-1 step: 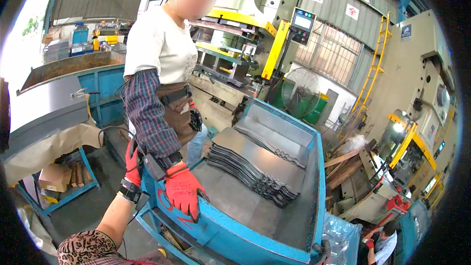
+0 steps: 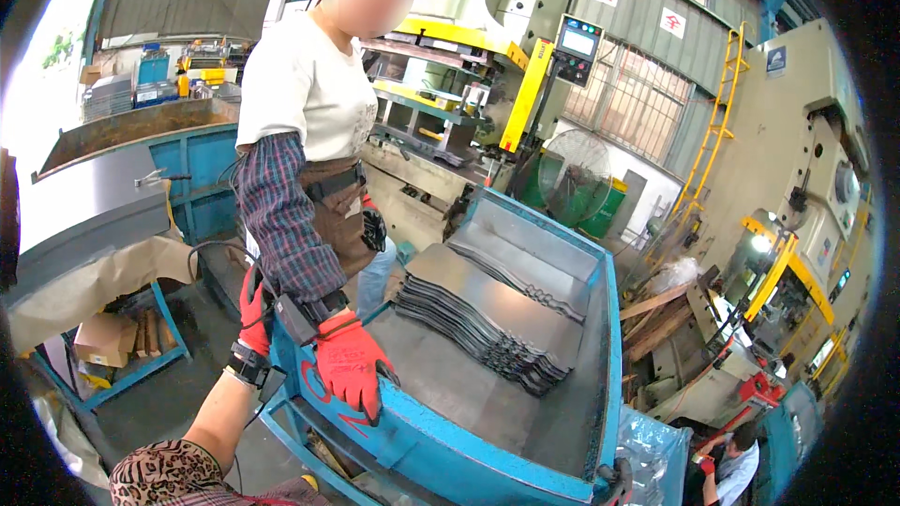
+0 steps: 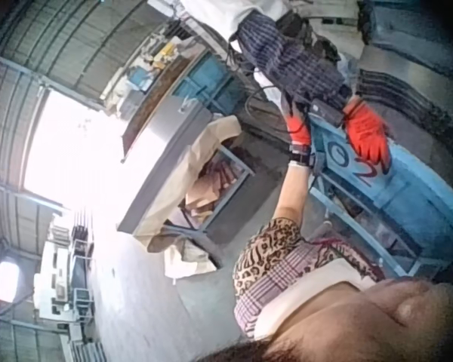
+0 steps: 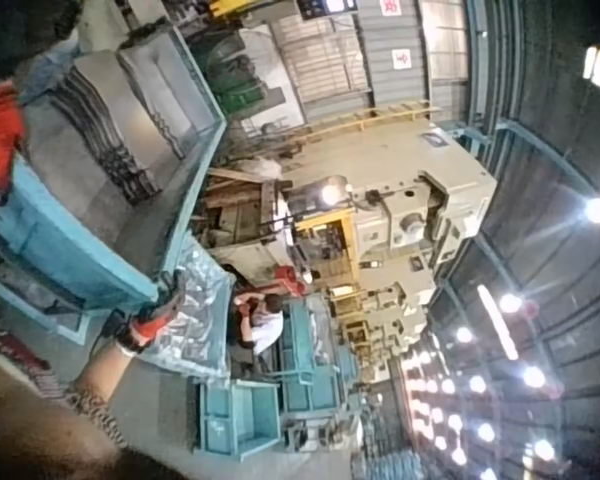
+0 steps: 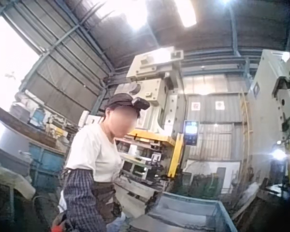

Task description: Assisting a colleague in organizing and moving metal sheets from one bin to another.

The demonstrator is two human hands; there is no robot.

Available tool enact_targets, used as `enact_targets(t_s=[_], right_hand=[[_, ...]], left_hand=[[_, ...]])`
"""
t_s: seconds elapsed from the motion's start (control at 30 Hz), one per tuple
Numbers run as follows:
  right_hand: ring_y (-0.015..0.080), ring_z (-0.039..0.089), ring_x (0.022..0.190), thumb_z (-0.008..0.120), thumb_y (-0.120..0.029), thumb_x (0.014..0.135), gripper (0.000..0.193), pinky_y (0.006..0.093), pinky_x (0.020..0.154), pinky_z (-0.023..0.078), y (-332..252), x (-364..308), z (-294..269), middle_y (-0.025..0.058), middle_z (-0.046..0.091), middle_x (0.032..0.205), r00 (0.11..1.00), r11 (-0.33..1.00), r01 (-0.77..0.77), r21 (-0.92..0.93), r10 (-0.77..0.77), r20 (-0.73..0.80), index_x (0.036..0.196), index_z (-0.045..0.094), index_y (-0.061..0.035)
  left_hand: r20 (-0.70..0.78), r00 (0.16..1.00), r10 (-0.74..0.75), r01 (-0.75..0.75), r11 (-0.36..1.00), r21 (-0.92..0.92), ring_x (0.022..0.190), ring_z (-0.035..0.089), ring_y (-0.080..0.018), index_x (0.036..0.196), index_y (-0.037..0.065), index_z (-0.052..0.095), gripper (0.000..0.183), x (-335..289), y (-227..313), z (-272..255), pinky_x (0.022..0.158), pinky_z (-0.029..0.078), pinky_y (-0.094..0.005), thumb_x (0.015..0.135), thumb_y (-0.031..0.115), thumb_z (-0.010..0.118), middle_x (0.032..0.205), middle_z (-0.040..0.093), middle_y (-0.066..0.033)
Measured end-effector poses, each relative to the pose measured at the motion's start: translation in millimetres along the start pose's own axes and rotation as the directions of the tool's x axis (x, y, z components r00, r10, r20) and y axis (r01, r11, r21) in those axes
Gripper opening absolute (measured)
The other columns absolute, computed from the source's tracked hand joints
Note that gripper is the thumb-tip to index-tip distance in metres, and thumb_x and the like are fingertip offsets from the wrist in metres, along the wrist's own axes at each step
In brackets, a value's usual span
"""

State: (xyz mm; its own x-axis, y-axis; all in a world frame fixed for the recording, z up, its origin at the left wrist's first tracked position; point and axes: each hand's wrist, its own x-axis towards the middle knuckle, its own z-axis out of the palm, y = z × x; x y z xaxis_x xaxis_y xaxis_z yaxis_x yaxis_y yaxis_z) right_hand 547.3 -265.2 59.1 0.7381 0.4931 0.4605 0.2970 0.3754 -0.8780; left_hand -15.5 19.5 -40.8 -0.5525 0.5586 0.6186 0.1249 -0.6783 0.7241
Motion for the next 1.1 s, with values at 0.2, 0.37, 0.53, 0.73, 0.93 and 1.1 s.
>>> enact_targets(t_s=[0.2,0.37,0.53,0.73,0.93,1.1], right_hand=[[0.0309,0.066,0.107,0.045,-0.039,0.104,0.057,0.0403,0.095,0.051,33.1,8.5,-24.2,0.0222,0.068,0.121,0.978,0.983,0.177,-0.056,-0.169,0.120,0.139,0.054,0.0062],[0.0303,0.067,0.106,0.045,-0.043,0.104,0.060,0.0392,0.094,0.051,23.6,4.5,-17.6,0.0222,0.068,0.121,0.999,1.000,0.019,-0.022,-0.018,0.037,0.138,0.055,0.0059],[0.0322,0.064,0.116,0.043,-0.043,0.105,0.060,0.0417,0.100,0.049,26.0,7.3,-23.9,0.0234,0.066,0.126,0.987,0.987,0.127,-0.096,-0.116,0.113,0.138,0.056,0.0048],[0.0359,0.045,0.142,0.034,-0.050,0.108,0.065,0.0498,0.121,0.031,30.4,38.1,-36.1,0.0250,0.047,0.152,0.975,0.914,-0.068,0.400,0.146,-0.166,0.148,0.045,-0.0003],[0.0350,0.041,0.145,0.034,-0.048,0.108,0.065,0.0500,0.122,0.029,-5.5,78.8,-42.4,0.0221,0.042,0.157,0.953,0.708,-0.131,0.694,0.283,-0.109,0.150,0.043,-0.0001],[0.0350,0.042,0.145,0.035,-0.046,0.109,0.062,0.0486,0.122,0.030,-16.3,73.7,-48.0,0.0194,0.042,0.158,0.981,0.942,0.050,0.332,-0.109,0.160,0.150,0.044,0.0003]], left_hand=[[-0.034,0.999,-0.016,0.015,1.000,-0.016,0.134,0.052,-0.0241,0.146,-0.002,0.050,0.046,2.1,9.6,5.9,0.115,0.039,-0.0362,0.102,0.011,0.053,0.146,0.056,-0.0150],[-0.014,0.997,-0.082,0.081,0.996,-0.048,0.136,0.051,-0.0252,0.149,-0.003,0.046,0.049,0.0,17.7,7.5,0.116,0.039,-0.0366,0.102,0.006,0.052,0.148,0.054,-0.0158],[-0.004,0.996,-0.084,0.083,0.991,-0.101,0.137,0.050,-0.0251,0.150,-0.003,0.045,0.050,2.0,14.6,5.3,0.116,0.038,-0.0364,0.101,0.006,0.052,0.148,0.054,-0.0148],[-0.021,0.998,-0.051,0.051,0.998,0.025,0.138,0.049,-0.0254,0.150,-0.002,0.046,0.049,1.4,8.3,5.0,0.118,0.036,-0.0359,0.102,0.006,0.053,0.149,0.053,-0.0152],[-0.001,0.999,-0.047,0.047,0.999,-0.009,0.141,0.045,-0.0253,0.150,-0.002,0.046,0.050,2.2,6.1,7.4,0.119,0.033,-0.0355,0.102,0.008,0.054,0.151,0.051,-0.0154],[-0.027,0.998,-0.054,0.053,0.998,-0.039,0.141,0.046,-0.0254,0.150,-0.002,0.045,0.050,-1.3,3.9,2.9,0.119,0.033,-0.0356,0.102,0.008,0.053,0.151,0.051,-0.0155]])
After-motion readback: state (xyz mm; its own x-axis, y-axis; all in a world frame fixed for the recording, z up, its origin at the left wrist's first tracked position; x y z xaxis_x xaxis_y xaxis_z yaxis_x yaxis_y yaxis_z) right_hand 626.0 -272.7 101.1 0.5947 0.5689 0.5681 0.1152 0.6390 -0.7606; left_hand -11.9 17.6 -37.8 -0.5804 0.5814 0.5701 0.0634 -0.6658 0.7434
